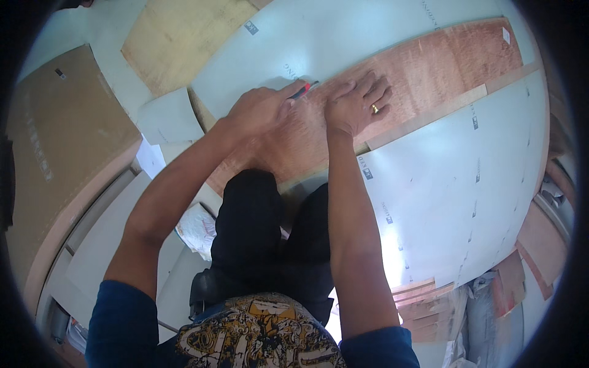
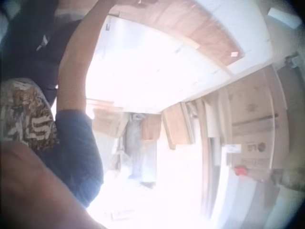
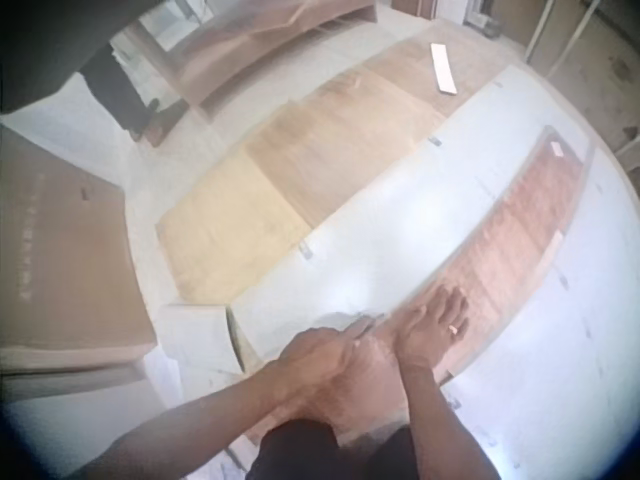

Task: The person kneels on the floor and uses a utility knife to cut a large sheet of plywood along a straight line. They repeatedly score the material and remove cut sections, working methodically across the sheet.

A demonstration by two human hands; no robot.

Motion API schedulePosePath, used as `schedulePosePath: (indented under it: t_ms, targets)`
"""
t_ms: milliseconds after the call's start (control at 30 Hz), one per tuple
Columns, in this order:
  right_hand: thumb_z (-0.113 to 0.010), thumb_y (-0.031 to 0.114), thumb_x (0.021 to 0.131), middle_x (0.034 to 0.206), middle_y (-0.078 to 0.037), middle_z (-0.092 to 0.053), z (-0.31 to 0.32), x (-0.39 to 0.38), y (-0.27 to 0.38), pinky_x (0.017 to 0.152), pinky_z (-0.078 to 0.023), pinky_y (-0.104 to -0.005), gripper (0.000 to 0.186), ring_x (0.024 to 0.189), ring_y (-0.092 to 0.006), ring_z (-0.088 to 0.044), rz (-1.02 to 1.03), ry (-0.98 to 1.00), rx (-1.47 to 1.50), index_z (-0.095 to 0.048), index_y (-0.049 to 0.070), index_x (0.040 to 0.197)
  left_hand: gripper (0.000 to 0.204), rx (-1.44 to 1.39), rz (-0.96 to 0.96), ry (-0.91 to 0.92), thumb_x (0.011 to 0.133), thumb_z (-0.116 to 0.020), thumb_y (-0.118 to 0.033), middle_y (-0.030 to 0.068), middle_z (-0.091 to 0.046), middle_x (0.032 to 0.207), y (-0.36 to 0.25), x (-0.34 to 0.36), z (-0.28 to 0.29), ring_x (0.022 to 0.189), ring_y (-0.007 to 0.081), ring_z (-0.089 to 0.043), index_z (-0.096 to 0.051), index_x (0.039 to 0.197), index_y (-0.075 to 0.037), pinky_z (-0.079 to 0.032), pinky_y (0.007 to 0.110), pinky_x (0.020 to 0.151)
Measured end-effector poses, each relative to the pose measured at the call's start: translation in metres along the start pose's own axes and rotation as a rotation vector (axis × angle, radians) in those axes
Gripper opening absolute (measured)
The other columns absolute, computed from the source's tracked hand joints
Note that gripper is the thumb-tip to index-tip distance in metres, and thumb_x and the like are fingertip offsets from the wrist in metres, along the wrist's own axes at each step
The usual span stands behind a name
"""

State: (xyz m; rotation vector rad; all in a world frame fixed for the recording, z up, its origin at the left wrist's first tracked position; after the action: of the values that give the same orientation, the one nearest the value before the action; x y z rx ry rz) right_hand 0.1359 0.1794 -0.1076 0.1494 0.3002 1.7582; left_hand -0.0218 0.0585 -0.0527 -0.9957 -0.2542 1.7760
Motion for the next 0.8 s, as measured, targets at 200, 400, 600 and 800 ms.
schedulePosePath:
  t_ms: [200, 400, 600, 800]
  targets:
    - [-0.039, 0.038, 0.107, 0.172, -0.023, -0.026, -0.002, -0.001, -0.007, 0.127, -0.009, -0.0639, 0.065, 0.162, -0.0431, -0.013, -0.010, -0.010, -0.014, -0.039, 0.003, 0.162, 0.053, 0.034, -0.051, 0.129, 0.107, -0.054, -0.020, 0.0228, -0.067, 0.080, -0.006, 0.010, 0.002, 0.075, 0.0411, -0.065, -0.050, 0.160, -0.023, -0.051, 0.053, 0.073]
    - [-0.041, 0.038, 0.107, 0.170, -0.024, -0.029, 0.000, 0.001, -0.002, 0.126, -0.012, -0.0666, 0.064, 0.160, -0.0458, -0.016, 0.035, -0.044, 0.003, -0.041, 0.003, 0.160, 0.053, 0.058, -0.026, 0.133, 0.109, -0.052, -0.018, 0.0223, -0.067, 0.080, 0.011, -0.002, -0.007, 0.072, 0.0411, -0.065, -0.048, 0.161, -0.030, -0.051, 0.053, 0.074]
    - [-0.042, 0.036, 0.105, 0.167, -0.025, -0.033, 0.002, -0.005, -0.001, 0.123, -0.016, -0.0689, 0.063, 0.157, -0.0483, -0.020, 0.059, -0.103, -0.003, -0.043, 0.003, 0.158, 0.060, 0.275, 0.124, 0.348, 0.108, -0.049, -0.017, 0.0181, -0.071, 0.089, 0.061, -0.087, -0.030, 0.084, 0.0377, -0.072, -0.038, 0.165, -0.033, -0.057, 0.050, 0.076]
    - [-0.042, 0.037, 0.105, 0.167, -0.023, -0.033, 0.003, 0.000, -0.002, 0.124, -0.017, -0.0679, 0.064, 0.157, -0.0462, -0.021, 0.084, -0.132, -0.031, -0.043, 0.003, 0.158, 0.065, 0.169, 0.247, 0.396, 0.105, -0.054, -0.017, 0.0163, -0.071, 0.087, 0.121, -0.172, -0.043, 0.082, 0.0349, -0.071, -0.037, 0.166, -0.031, -0.056, 0.049, 0.073]
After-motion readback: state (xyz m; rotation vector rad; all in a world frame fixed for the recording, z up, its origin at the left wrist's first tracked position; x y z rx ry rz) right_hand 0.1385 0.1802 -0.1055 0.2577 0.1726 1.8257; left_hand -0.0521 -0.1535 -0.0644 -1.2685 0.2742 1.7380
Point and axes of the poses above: each hand's wrist, its own x-axis towards the middle knuckle, its own z-axis out of the back of the hand, y = z × x, the point moved 10 cm from there along x, towards the middle knuckle
